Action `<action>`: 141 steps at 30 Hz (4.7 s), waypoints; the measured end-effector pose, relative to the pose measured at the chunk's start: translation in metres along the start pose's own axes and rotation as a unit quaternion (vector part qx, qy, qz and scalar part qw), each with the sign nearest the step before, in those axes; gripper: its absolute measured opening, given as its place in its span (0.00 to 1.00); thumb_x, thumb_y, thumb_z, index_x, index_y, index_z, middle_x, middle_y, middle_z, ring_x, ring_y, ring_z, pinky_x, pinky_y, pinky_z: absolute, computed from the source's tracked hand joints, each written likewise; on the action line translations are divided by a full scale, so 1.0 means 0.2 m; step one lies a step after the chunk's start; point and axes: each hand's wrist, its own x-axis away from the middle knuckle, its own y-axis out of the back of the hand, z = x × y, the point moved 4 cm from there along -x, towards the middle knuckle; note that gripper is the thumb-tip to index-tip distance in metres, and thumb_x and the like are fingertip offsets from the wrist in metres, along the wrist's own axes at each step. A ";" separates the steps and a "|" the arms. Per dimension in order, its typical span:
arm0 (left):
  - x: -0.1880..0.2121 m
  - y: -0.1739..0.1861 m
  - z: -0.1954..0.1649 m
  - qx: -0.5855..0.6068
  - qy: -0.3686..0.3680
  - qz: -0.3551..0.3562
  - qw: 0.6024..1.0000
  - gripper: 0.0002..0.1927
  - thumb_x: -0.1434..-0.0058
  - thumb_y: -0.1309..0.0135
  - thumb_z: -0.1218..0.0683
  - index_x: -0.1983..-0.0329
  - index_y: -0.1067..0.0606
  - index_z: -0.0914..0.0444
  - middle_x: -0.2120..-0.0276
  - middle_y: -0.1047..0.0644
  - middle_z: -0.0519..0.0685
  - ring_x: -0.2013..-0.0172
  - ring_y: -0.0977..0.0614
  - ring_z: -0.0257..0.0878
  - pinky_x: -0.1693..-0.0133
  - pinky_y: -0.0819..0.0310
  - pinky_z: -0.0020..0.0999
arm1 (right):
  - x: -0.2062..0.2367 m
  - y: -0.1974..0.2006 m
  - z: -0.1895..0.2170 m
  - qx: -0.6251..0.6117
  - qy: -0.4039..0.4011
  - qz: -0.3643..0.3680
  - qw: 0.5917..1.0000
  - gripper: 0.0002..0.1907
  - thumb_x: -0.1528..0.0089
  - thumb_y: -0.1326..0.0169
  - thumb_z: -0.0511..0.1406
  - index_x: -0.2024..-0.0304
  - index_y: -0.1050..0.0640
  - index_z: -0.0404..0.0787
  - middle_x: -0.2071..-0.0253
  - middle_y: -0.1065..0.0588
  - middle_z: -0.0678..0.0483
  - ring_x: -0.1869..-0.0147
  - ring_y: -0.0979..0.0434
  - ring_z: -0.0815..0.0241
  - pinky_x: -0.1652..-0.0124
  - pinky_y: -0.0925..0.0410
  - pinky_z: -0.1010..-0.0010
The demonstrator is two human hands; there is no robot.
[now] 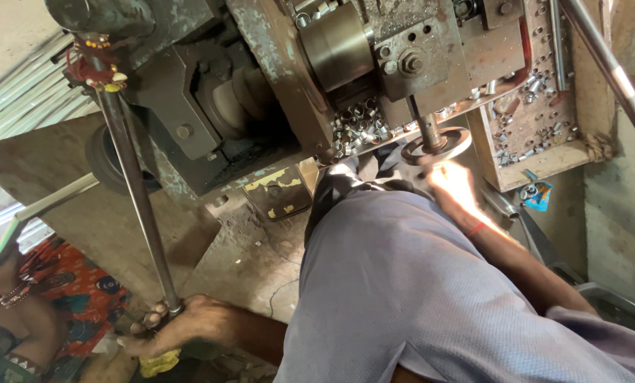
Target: The person operates a metal lathe machine by turning handwheels and pulling levers to machine a metal component while shavings accumulate on the floor.
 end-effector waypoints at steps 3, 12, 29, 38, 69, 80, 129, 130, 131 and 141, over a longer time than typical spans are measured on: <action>-0.01 0.00 0.01 0.003 0.003 0.001 1.000 0.20 0.43 0.39 0.40 0.66 0.29 0.60 0.80 0.34 0.39 0.80 0.32 0.30 0.76 0.40 0.22 | -0.05 -0.07 0.11 0.106 0.198 0.051 0.973 0.26 0.31 0.49 0.51 0.57 0.21 0.33 0.58 0.21 0.40 0.56 0.23 0.48 0.54 0.31 0.57; -0.04 -0.03 0.01 0.016 0.014 0.012 1.000 0.19 0.41 0.38 0.41 0.67 0.29 0.59 0.79 0.34 0.39 0.80 0.32 0.30 0.76 0.42 0.23 | -0.03 0.25 0.06 -0.079 0.162 0.178 0.967 0.20 0.30 0.54 0.43 0.46 0.20 0.38 0.53 0.17 0.49 0.45 0.21 0.55 0.44 0.33 0.61; 0.09 -0.01 -0.03 0.032 0.026 0.054 0.998 0.16 0.41 0.37 0.44 0.66 0.28 0.58 0.75 0.29 0.40 0.80 0.32 0.31 0.75 0.41 0.24 | -0.12 -0.06 0.14 0.064 0.253 0.136 0.956 0.18 0.37 0.45 0.41 0.49 0.19 0.38 0.53 0.21 0.43 0.50 0.24 0.49 0.51 0.29 0.56; -0.02 -0.01 0.04 0.021 -0.002 0.039 0.999 0.19 0.41 0.36 0.43 0.68 0.31 0.59 0.79 0.36 0.40 0.81 0.35 0.30 0.75 0.40 0.24 | -0.12 0.27 0.13 -0.178 0.065 0.064 0.980 0.15 0.31 0.53 0.37 0.51 0.19 0.36 0.58 0.18 0.53 0.55 0.20 0.63 0.53 0.28 0.72; 0.05 -0.05 -0.02 -0.008 -0.008 0.060 0.998 0.18 0.37 0.42 0.44 0.69 0.31 0.61 0.81 0.37 0.40 0.82 0.32 0.29 0.75 0.36 0.22 | -0.07 0.29 0.02 -0.093 0.051 -0.223 0.969 0.45 0.28 0.70 0.64 0.81 0.32 0.35 0.85 0.38 0.53 0.78 0.40 0.59 0.76 0.48 0.58; 0.06 -0.05 -0.02 0.017 0.013 0.034 0.999 0.17 0.41 0.39 0.44 0.68 0.30 0.60 0.76 0.32 0.40 0.81 0.34 0.30 0.76 0.40 0.25 | -0.11 0.03 0.10 -0.008 0.146 0.080 0.986 0.15 0.35 0.48 0.41 0.53 0.21 0.38 0.58 0.21 0.49 0.55 0.22 0.55 0.56 0.29 0.63; 0.03 -0.03 0.00 -0.003 -0.023 0.042 0.999 0.20 0.38 0.41 0.44 0.65 0.32 0.63 0.74 0.36 0.42 0.80 0.34 0.30 0.74 0.35 0.24 | -0.06 0.27 0.10 -0.104 0.170 -0.192 0.961 0.44 0.27 0.71 0.63 0.80 0.31 0.37 0.84 0.36 0.55 0.80 0.38 0.62 0.77 0.46 0.64; 0.03 -0.03 0.00 -0.004 -0.022 0.048 0.999 0.20 0.37 0.41 0.44 0.65 0.32 0.63 0.75 0.37 0.42 0.80 0.33 0.30 0.74 0.34 0.24 | -0.05 0.26 0.10 -0.105 0.149 -0.193 0.964 0.45 0.27 0.73 0.63 0.81 0.32 0.37 0.85 0.37 0.55 0.80 0.39 0.62 0.77 0.46 0.63; 0.03 -0.03 0.00 -0.013 -0.027 0.047 0.998 0.20 0.37 0.42 0.43 0.65 0.32 0.64 0.75 0.36 0.42 0.80 0.33 0.30 0.74 0.35 0.24 | -0.05 0.25 0.11 -0.106 0.127 -0.195 0.967 0.46 0.28 0.74 0.64 0.82 0.32 0.37 0.85 0.38 0.55 0.80 0.40 0.62 0.77 0.47 0.62; 0.03 -0.04 -0.01 -0.004 -0.026 0.042 0.999 0.20 0.39 0.41 0.44 0.65 0.32 0.63 0.77 0.35 0.40 0.80 0.34 0.31 0.75 0.36 0.25 | -0.04 0.25 0.02 -0.009 0.148 -0.202 0.968 0.35 0.27 0.64 0.56 0.73 0.25 0.37 0.79 0.32 0.52 0.76 0.34 0.58 0.73 0.41 0.62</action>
